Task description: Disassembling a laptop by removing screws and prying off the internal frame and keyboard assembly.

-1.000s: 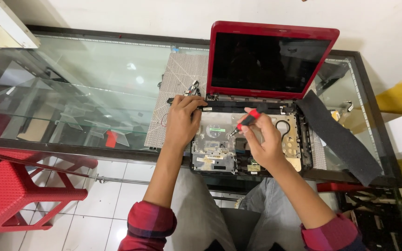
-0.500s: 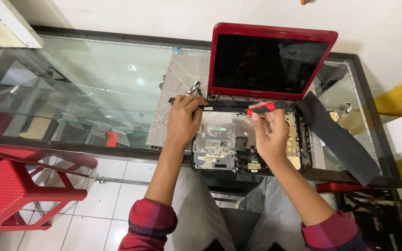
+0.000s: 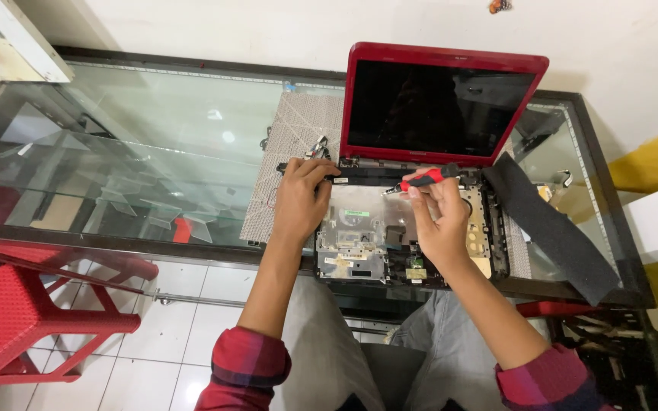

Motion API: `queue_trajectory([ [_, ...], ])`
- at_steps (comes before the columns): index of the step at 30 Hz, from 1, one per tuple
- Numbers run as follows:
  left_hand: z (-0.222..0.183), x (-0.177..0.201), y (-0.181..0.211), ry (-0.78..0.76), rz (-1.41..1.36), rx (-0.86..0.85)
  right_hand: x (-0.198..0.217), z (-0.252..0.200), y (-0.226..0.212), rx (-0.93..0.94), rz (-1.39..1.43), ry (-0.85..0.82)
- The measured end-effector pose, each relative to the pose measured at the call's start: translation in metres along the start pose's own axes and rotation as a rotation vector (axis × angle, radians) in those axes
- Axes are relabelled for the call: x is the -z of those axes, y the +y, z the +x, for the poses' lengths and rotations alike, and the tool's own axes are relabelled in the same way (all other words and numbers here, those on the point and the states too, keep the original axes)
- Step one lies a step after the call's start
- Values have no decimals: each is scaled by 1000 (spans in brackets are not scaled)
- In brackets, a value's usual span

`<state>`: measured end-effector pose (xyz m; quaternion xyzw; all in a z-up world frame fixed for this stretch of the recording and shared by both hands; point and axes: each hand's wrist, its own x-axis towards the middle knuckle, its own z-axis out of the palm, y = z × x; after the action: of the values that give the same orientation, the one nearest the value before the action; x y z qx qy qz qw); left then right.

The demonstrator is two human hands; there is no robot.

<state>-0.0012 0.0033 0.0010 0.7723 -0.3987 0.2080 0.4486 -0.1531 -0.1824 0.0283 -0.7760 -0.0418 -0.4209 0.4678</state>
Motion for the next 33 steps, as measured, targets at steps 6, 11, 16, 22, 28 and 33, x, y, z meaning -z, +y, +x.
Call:
queue_trajectory([
  [6, 1, -1, -1, -16, 12, 13, 1, 34, -1, -18, -166, -213],
  [11, 1, -2, 0, -24, 10, 18, -9, 41, 10, -91, -76, -233],
  [16, 1, 1, 2, -12, 5, 21, -14, 31, 23, -151, 134, -171],
  [22, 5, 9, 14, 11, 8, -12, -13, 24, 33, -116, 230, -23],
  [28, 11, 7, 37, -66, 188, -93, -5, 24, 32, -205, 289, 299],
  [33, 13, -7, 75, -437, 297, -81, -6, 25, 28, -224, 258, 326],
])
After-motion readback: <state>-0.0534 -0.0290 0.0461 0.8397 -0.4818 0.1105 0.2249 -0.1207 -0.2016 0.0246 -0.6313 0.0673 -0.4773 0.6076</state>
